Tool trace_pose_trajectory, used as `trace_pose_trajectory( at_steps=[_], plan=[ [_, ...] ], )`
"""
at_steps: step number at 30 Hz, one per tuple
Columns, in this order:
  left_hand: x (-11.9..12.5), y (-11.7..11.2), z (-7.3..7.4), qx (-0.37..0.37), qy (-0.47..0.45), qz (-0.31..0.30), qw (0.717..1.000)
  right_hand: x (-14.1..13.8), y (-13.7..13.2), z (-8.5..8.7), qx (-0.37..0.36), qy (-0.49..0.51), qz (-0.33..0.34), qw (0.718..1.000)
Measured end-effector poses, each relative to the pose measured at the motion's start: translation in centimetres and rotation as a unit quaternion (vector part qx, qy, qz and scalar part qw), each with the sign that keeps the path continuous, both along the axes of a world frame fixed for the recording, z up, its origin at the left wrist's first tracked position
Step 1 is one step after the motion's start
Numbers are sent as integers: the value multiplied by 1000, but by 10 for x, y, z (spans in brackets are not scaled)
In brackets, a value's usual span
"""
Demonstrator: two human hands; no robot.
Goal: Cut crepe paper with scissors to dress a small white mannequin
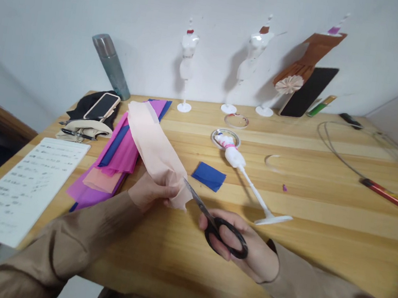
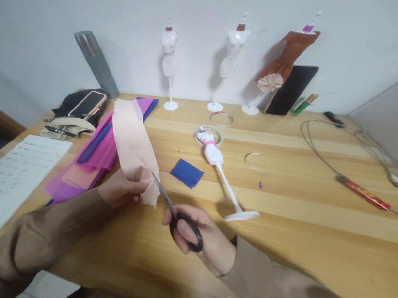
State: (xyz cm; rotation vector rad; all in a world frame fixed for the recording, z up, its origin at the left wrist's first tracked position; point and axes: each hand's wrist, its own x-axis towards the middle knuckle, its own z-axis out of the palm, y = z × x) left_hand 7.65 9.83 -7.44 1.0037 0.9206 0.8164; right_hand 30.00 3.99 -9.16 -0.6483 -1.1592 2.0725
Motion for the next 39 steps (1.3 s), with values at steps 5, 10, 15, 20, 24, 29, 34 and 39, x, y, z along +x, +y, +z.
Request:
trace_pose_trajectory(
  at_steps=[5, 10, 15, 20, 24, 29, 34, 39],
  plan=[
    [-2, 2, -1, 6, 8, -6, 1000, 2, -1, -3, -28, 20, 33, 999],
    [-2, 2, -2, 11, 8, -23, 1000, 5, -1, -3, -30, 19, 38, 999],
    [1, -3, 2, -8, -4, -52, 999, 4, 1, -6, -3, -5, 34, 999],
    [4, -5, 2, -11, -16, -90, 996, 3, 2, -4, 3, -18, 43, 999],
    [3, -2, 1, -8, -6, -85, 996, 3, 1, 2, -15, -22, 31, 999],
    [-6, 4, 2, 19, 16, -66, 997, 1, 1, 3, -2, -29, 8, 1000],
    [-15, 10, 2, 14, 42, -57, 997, 4, 3, 3, -30, -29, 3, 999],
    [-17, 13, -4, -10, 25, -50, 998, 13, 10, 0, -67, 7, -44, 997]
  ],
)
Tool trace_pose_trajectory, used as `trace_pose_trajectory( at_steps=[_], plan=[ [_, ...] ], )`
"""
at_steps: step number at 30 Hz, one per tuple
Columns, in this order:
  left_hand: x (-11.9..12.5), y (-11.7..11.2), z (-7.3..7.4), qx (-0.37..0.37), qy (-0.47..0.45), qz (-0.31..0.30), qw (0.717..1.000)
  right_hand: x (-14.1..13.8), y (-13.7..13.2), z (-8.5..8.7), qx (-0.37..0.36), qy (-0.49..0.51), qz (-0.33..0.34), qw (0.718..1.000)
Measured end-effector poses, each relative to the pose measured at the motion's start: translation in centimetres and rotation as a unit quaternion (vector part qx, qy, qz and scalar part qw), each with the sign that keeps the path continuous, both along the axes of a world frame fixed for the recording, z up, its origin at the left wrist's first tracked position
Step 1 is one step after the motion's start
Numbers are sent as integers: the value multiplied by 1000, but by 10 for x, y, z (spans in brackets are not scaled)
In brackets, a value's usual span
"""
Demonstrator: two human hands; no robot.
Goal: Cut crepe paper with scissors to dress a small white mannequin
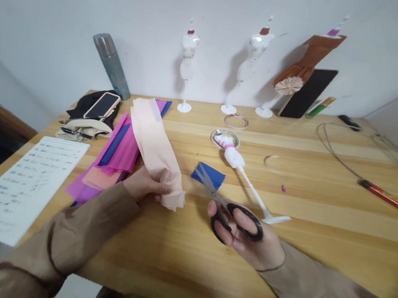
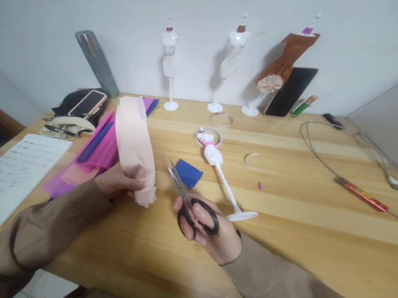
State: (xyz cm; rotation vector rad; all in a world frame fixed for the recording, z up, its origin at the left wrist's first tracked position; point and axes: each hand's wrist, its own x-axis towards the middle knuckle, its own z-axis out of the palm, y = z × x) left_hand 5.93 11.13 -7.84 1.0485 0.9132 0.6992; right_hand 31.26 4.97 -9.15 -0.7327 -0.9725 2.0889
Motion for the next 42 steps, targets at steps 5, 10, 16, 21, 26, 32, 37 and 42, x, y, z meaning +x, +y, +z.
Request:
trace_pose_trajectory(
  at_steps=[5, 10, 16, 21, 26, 32, 37, 42],
  plan=[
    [0, -4, -4, -73, -35, 43, 996, -1, 1, -8, 10, 29, 5, 1000],
    [-6, -5, -2, -225, -65, 46, 971, -4, 3, -6, 4, 39, -37, 999],
    [-13, -1, 0, -195, 18, 56, 979, -6, 1, 0, 33, -8, -41, 999],
    [-13, 0, 8, -73, 153, 146, 975, -7, -2, -3, 79, -17, -25, 996],
    [-19, 0, 33, 123, 379, 157, 904, -7, 0, -1, 91, -73, -25, 993],
    [-5, -16, 48, 193, 256, 104, 941, -11, 0, 10, 96, 25, 38, 994],
    [31, -33, 30, 2, 11, -19, 1000, -21, -1, 15, 99, -5, 80, 992],
    [49, -33, 24, -8, -69, 7, 998, -27, 2, 17, 156, -128, 59, 978]
  ],
)
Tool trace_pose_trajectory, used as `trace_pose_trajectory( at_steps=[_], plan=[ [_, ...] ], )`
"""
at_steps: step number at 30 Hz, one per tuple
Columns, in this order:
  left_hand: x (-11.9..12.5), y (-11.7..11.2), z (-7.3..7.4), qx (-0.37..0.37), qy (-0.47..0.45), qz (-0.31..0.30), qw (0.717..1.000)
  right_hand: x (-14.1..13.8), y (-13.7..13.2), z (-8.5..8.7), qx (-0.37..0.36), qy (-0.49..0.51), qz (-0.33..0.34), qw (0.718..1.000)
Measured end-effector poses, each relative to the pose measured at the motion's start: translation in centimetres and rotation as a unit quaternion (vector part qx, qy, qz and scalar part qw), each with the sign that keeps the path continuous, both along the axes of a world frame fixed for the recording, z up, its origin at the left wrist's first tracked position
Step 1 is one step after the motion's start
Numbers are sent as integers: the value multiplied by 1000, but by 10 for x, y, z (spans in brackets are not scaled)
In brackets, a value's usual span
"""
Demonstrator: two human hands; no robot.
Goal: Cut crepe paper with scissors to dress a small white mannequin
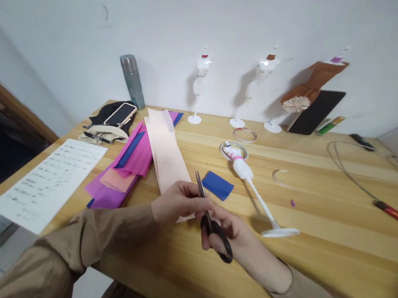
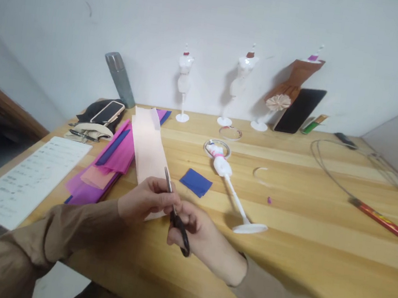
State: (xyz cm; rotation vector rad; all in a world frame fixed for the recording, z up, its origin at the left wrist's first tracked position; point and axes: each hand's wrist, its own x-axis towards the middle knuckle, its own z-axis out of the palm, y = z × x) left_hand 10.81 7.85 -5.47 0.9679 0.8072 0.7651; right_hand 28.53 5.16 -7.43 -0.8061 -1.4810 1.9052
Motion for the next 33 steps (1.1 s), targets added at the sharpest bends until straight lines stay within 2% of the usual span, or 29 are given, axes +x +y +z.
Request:
trace_pose_trajectory(
  at_steps=[4, 6, 8, 9, 10, 11, 13, 14, 15, 16, 17, 18, 19, 22, 24, 27, 33],
  plan=[
    [2, 6, 3, 31, 10, 20, 999, 3, 2, -2, -51, 25, 0, 998],
    [1, 7, 4, 48, 24, 8, 999, 5, 2, -4, -76, 64, 18, 995],
    [-5, 8, 6, 97, 75, -3, 992, 8, 2, -7, -84, 88, 22, 992],
    [-10, 9, 6, 144, 126, 12, 981, 8, 2, -8, -87, 89, 11, 992],
    [-18, 10, 7, 201, 199, 35, 959, 9, 2, -9, -90, 82, -8, 992],
    [-27, 12, 8, 262, 288, 78, 918, 9, 3, -10, -95, 72, -31, 992],
    [-47, 18, 9, 330, 487, 111, 801, 9, 3, -9, -105, 45, -75, 991],
    [-58, 21, 10, 326, 569, 105, 748, 8, 3, -9, -108, 30, -89, 990],
    [-67, 25, 11, 306, 629, 101, 707, 7, 3, -8, -109, 16, -95, 989],
    [-75, 28, 12, 286, 668, 104, 679, 6, 3, -7, -108, 3, -95, 990],
    [-81, 32, 12, 266, 688, 109, 666, 5, 2, -7, -106, -8, -92, 990],
    [-86, 36, 12, 243, 689, 113, 674, 3, 2, -7, -104, -16, -92, 990],
    [-88, 40, 11, 212, 674, 116, 699, 3, 2, -8, -103, -20, -96, 990],
    [-90, 50, 6, 93, 565, 116, 811, 1, 0, -12, -106, -26, -114, 987],
    [-88, 57, 1, 49, 495, 133, 857, 2, 0, -14, -102, -25, -114, 988],
    [-85, 65, -4, 32, 429, 183, 884, 3, 1, -14, -91, -28, -104, 990],
    [-75, 78, -7, -3, 373, 224, 900, 2, 1, -10, -94, -26, -99, 990]
  ],
)
